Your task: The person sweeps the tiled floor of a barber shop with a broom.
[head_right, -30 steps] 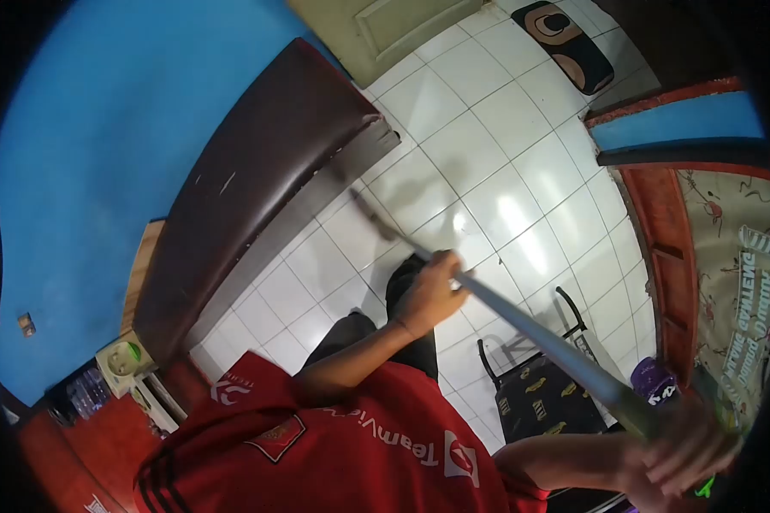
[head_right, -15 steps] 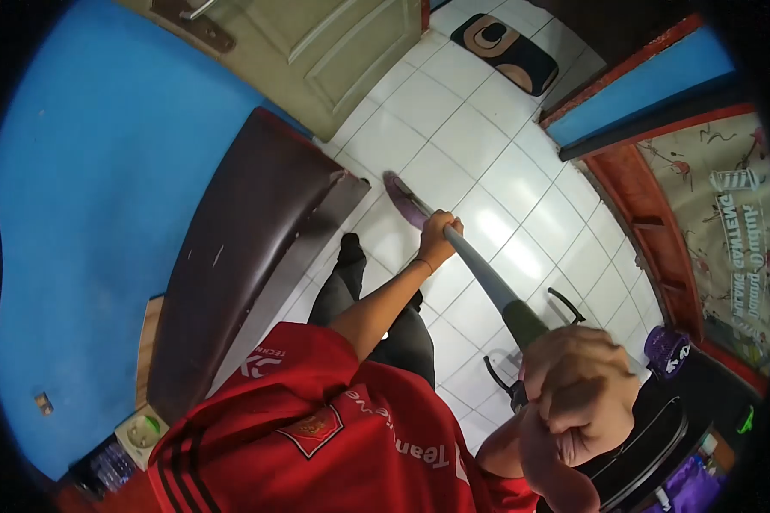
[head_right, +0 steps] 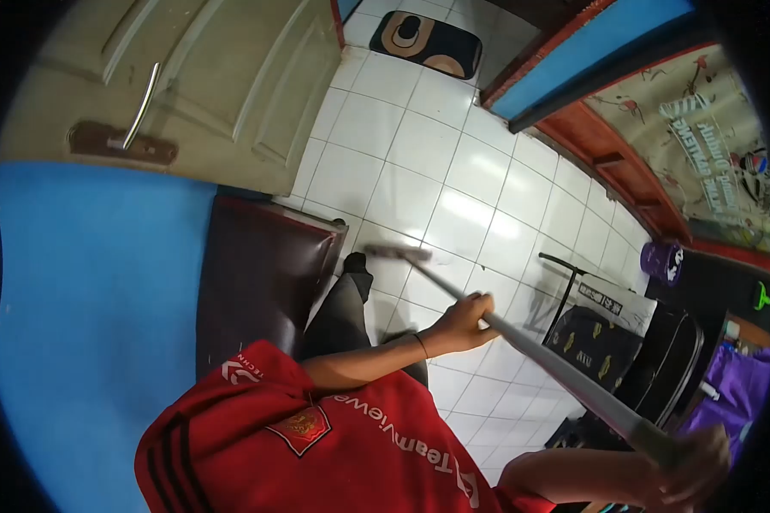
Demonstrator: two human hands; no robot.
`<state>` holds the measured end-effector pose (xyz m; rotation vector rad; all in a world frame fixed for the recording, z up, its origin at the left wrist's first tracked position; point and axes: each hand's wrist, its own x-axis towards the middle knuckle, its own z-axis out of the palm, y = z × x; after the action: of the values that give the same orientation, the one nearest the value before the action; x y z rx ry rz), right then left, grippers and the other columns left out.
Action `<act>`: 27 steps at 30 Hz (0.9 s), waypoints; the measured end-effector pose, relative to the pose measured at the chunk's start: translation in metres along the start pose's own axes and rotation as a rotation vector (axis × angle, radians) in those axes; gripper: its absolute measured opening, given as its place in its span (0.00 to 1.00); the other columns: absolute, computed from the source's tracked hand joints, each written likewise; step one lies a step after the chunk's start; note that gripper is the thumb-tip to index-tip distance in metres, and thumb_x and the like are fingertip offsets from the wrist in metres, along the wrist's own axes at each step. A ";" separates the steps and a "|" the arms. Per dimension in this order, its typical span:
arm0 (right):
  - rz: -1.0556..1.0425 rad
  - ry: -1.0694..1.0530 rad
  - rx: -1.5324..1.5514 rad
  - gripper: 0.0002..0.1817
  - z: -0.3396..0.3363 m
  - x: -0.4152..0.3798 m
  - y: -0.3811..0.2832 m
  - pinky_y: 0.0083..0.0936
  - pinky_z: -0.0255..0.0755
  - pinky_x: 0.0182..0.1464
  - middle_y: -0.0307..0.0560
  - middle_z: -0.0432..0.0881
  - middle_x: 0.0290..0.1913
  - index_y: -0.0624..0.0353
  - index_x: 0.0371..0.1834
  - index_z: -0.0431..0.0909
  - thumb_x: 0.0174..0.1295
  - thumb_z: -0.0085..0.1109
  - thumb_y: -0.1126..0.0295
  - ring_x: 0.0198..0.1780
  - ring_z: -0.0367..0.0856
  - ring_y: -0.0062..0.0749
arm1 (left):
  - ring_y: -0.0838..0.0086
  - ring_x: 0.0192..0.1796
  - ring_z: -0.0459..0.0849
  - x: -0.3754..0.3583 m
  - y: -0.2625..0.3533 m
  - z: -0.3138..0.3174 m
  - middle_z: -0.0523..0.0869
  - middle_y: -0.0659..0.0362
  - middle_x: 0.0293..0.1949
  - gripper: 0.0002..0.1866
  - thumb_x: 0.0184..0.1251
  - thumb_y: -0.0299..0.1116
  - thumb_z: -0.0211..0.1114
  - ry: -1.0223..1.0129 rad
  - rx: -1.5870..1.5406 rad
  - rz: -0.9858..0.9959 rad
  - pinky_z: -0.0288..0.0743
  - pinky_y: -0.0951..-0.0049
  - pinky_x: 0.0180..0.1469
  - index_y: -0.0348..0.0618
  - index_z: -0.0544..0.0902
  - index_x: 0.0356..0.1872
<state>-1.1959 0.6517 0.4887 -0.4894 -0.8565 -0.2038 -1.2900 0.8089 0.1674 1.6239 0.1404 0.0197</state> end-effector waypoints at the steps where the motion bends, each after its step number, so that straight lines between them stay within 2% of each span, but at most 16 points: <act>1: 0.242 -0.130 -0.213 0.31 0.002 -0.012 0.017 0.15 0.59 0.24 0.34 0.63 0.10 0.58 0.37 0.70 0.52 0.42 0.38 0.10 0.57 0.18 | 0.57 0.31 0.76 -0.008 -0.032 0.010 0.73 0.52 0.22 0.17 0.47 0.38 0.68 -0.038 0.032 0.033 0.66 0.63 0.27 0.40 0.67 0.22; 2: 0.488 -0.251 -0.429 0.39 0.006 -0.023 0.039 0.15 0.57 0.19 0.35 0.62 0.10 0.64 0.45 0.68 0.54 0.36 0.34 0.09 0.57 0.19 | 0.56 0.29 0.77 -0.014 -0.044 0.008 0.76 0.50 0.21 0.18 0.46 0.41 0.67 -0.159 0.068 -0.096 0.67 0.62 0.28 0.40 0.69 0.19; 5: 0.821 -0.001 -0.595 0.43 0.028 -0.074 0.131 0.15 0.52 0.13 0.38 0.62 0.09 0.61 0.23 0.63 0.51 0.20 0.26 0.09 0.58 0.19 | 0.55 0.25 0.79 -0.036 -0.117 0.023 0.78 0.48 0.21 0.15 0.47 0.39 0.62 -0.367 0.115 -0.241 0.69 0.62 0.27 0.38 0.72 0.14; 6: 0.929 -0.013 -0.650 0.46 0.034 -0.088 0.147 0.15 0.50 0.11 0.39 0.62 0.09 0.60 0.16 0.62 0.50 0.15 0.23 0.09 0.59 0.20 | 0.55 0.26 0.79 -0.051 -0.148 0.037 0.78 0.48 0.21 0.16 0.49 0.39 0.62 -0.342 0.120 -0.185 0.69 0.62 0.28 0.39 0.72 0.14; 7: 0.941 -0.255 -1.003 0.48 0.038 -0.096 0.147 0.14 0.50 0.12 0.40 0.65 0.10 0.59 0.14 0.63 0.46 0.09 0.21 0.09 0.60 0.20 | 0.54 0.27 0.78 -0.061 -0.167 0.047 0.78 0.48 0.22 0.16 0.50 0.40 0.62 -0.312 0.129 -0.126 0.69 0.62 0.29 0.39 0.72 0.13; 8: 0.948 -0.294 -1.060 0.50 0.047 -0.102 0.148 0.14 0.50 0.12 0.40 0.66 0.10 0.59 0.11 0.63 0.43 0.05 0.20 0.10 0.62 0.21 | 0.54 0.27 0.78 -0.060 -0.166 0.048 0.78 0.48 0.22 0.16 0.50 0.40 0.62 -0.336 0.131 -0.121 0.69 0.62 0.29 0.39 0.72 0.13; 10: 0.723 -0.226 -0.924 0.47 0.055 -0.109 0.127 0.15 0.57 0.11 0.38 0.65 0.09 0.58 0.10 0.64 0.47 0.16 0.21 0.09 0.64 0.21 | 0.54 0.28 0.77 -0.061 -0.156 0.050 0.77 0.48 0.21 0.17 0.53 0.40 0.62 -0.334 0.132 -0.031 0.69 0.61 0.30 0.40 0.72 0.14; 11: 0.587 -0.151 -0.840 0.45 0.056 -0.114 0.112 0.15 0.59 0.10 0.36 0.63 0.08 0.58 0.09 0.64 0.50 0.21 0.23 0.08 0.64 0.21 | 0.52 0.35 0.78 -0.055 -0.153 0.051 0.79 0.48 0.26 0.06 0.50 0.31 0.58 -0.429 0.208 -0.080 0.72 0.61 0.37 0.40 0.77 0.20; 12: 0.533 -0.127 -0.793 0.38 0.060 -0.119 0.093 0.17 0.61 0.11 0.36 0.63 0.08 0.59 0.09 0.65 0.57 0.30 0.34 0.08 0.64 0.22 | 0.54 0.28 0.75 -0.051 -0.140 0.049 0.76 0.49 0.22 0.17 0.57 0.39 0.61 -0.312 0.067 -0.046 0.68 0.60 0.31 0.39 0.71 0.15; 16: 0.381 -0.126 -0.714 0.20 0.056 -0.148 0.016 0.19 0.68 0.13 0.37 0.63 0.08 0.61 0.12 0.68 0.62 0.50 0.65 0.10 0.67 0.22 | 0.52 0.28 0.73 -0.037 -0.123 0.045 0.73 0.49 0.23 0.14 0.55 0.33 0.63 -0.316 0.179 0.041 0.67 0.60 0.31 0.38 0.69 0.18; 19: 0.183 0.067 -0.833 0.37 0.049 -0.187 -0.019 0.12 0.65 0.11 0.32 0.59 0.04 0.54 0.06 0.60 0.59 0.36 0.33 0.06 0.64 0.17 | 0.51 0.28 0.73 -0.030 -0.123 0.059 0.72 0.48 0.23 0.12 0.54 0.29 0.63 -0.158 0.278 0.059 0.67 0.60 0.30 0.37 0.69 0.20; 21: 0.140 0.288 -0.798 0.35 0.035 -0.216 -0.042 0.20 0.70 0.14 0.36 0.62 0.06 0.60 0.08 0.63 0.64 0.39 0.42 0.09 0.68 0.23 | 0.50 0.29 0.72 -0.019 -0.140 0.066 0.71 0.48 0.23 0.11 0.54 0.28 0.63 -0.120 0.414 0.135 0.67 0.60 0.30 0.37 0.68 0.21; 22: 0.121 0.415 -0.830 0.39 0.027 -0.241 -0.048 0.22 0.70 0.14 0.35 0.61 0.05 0.57 0.06 0.60 0.60 0.30 0.33 0.09 0.68 0.24 | 0.50 0.31 0.73 -0.013 -0.152 0.068 0.72 0.47 0.25 0.11 0.55 0.29 0.62 -0.110 0.432 0.129 0.67 0.58 0.32 0.38 0.68 0.22; 23: 0.118 0.449 -0.777 0.37 0.012 -0.259 -0.049 0.19 0.65 0.13 0.34 0.60 0.05 0.52 0.06 0.58 0.59 0.32 0.32 0.06 0.63 0.21 | 0.49 0.33 0.73 -0.005 -0.165 0.072 0.72 0.47 0.27 0.11 0.56 0.30 0.62 -0.094 0.449 0.123 0.68 0.56 0.35 0.38 0.68 0.23; 24: 0.165 0.557 -0.817 0.37 0.000 -0.278 -0.055 0.24 0.66 0.14 0.36 0.61 0.05 0.53 0.06 0.60 0.59 0.32 0.33 0.07 0.63 0.25 | 0.49 0.33 0.74 0.004 -0.176 0.075 0.73 0.47 0.27 0.11 0.56 0.30 0.62 -0.083 0.501 0.179 0.68 0.57 0.34 0.38 0.69 0.24; 27: 0.276 0.855 -0.850 0.36 -0.049 -0.317 -0.076 0.28 0.64 0.23 0.37 0.64 0.08 0.60 0.22 0.67 0.62 0.24 0.36 0.12 0.62 0.26 | 0.49 0.32 0.74 0.023 -0.182 0.095 0.73 0.48 0.27 0.11 0.56 0.31 0.63 -0.118 0.620 0.226 0.68 0.57 0.34 0.38 0.69 0.25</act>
<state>-1.3947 0.5549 0.2449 -1.1894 0.1845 -0.4799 -1.2719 0.7259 -0.0216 2.2479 -0.1455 0.0583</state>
